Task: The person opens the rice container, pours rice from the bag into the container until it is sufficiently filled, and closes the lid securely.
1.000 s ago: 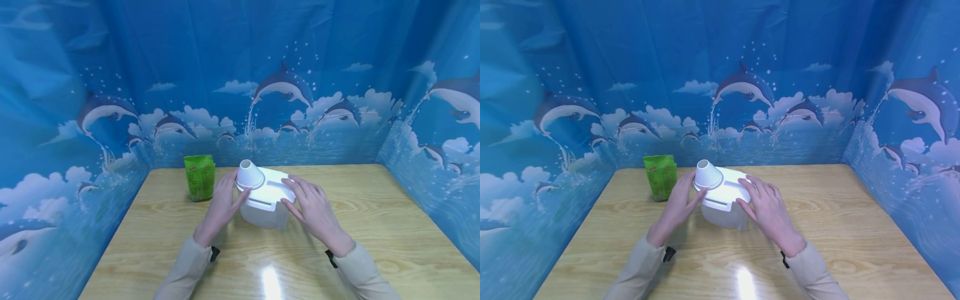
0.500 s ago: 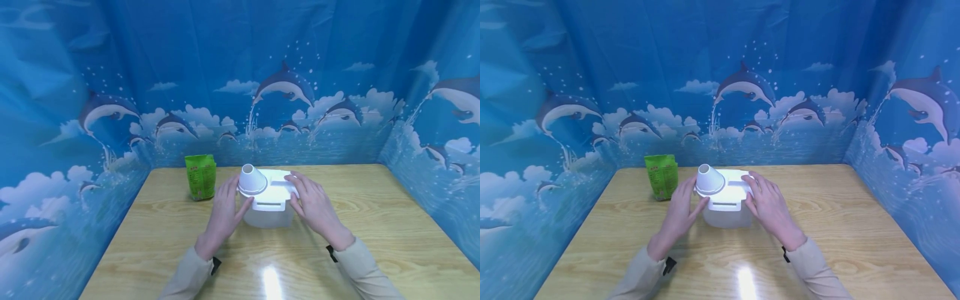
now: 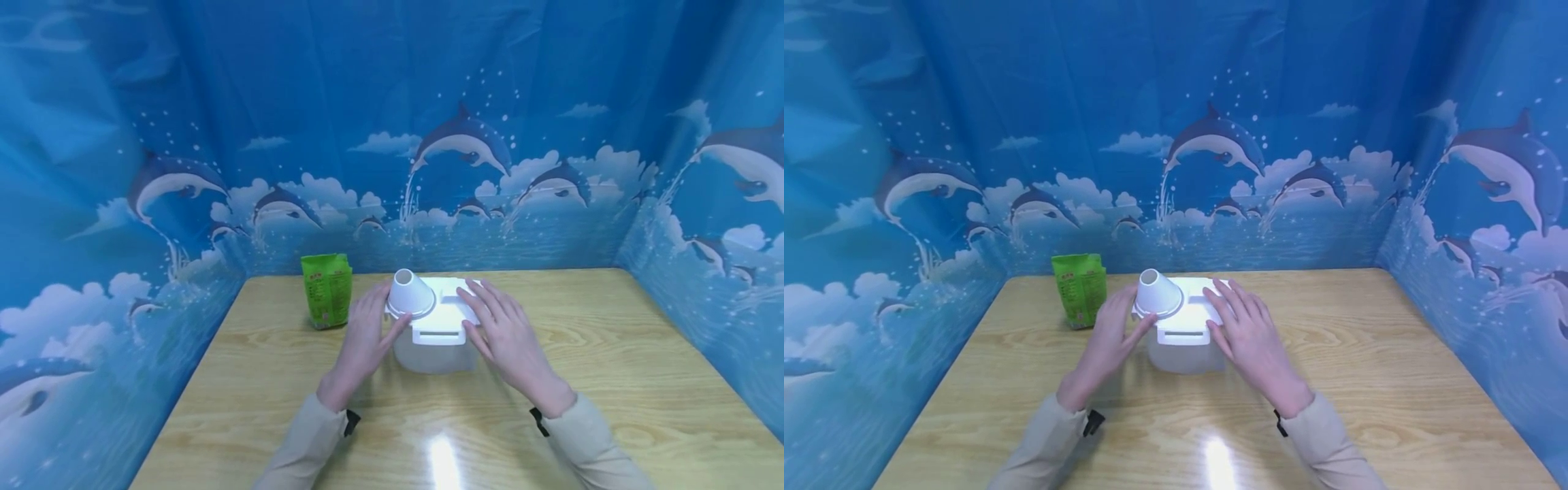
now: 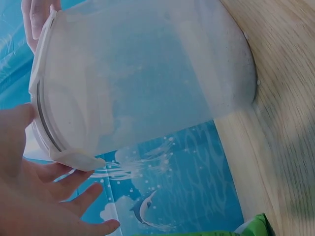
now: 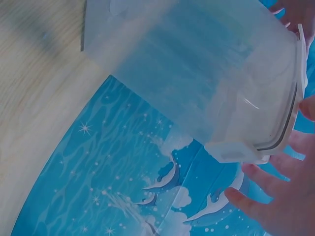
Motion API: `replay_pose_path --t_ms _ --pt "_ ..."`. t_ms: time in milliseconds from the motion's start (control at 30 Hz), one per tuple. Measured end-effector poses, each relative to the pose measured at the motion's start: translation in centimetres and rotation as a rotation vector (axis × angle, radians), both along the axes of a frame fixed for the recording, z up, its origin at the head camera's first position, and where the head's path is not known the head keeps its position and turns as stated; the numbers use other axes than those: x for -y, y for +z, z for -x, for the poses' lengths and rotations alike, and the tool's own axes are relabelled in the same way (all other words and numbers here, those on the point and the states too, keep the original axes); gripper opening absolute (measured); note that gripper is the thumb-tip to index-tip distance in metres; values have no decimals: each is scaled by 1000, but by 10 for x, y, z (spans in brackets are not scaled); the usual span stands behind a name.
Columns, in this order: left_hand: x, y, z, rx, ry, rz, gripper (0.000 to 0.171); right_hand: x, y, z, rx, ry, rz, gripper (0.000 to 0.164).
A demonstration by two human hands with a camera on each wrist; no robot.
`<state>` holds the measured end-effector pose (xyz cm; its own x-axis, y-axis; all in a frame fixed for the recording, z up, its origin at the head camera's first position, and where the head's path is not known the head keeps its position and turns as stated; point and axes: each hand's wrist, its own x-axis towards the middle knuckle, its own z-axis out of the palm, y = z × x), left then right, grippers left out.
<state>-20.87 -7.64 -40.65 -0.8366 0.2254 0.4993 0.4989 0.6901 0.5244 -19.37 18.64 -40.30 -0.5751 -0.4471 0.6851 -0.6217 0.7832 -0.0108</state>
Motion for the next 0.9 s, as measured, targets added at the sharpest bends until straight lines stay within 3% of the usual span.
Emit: replay_pose_path --t_ms 267,433,633,900 --pt "-7 -1 -4 -27 18 -2 64 -2 3 0 -3 -16 1 55" --pt "2 0 -1 39 -40 -24 61 6 8 0 -26 -17 -41 56" --pt "13 2 -1 168 -60 -143 51 17 7 2 -41 22 -57 59" --pt "20 8 8 483 -37 -457 46 20 1 4 -57 24 -32 58"
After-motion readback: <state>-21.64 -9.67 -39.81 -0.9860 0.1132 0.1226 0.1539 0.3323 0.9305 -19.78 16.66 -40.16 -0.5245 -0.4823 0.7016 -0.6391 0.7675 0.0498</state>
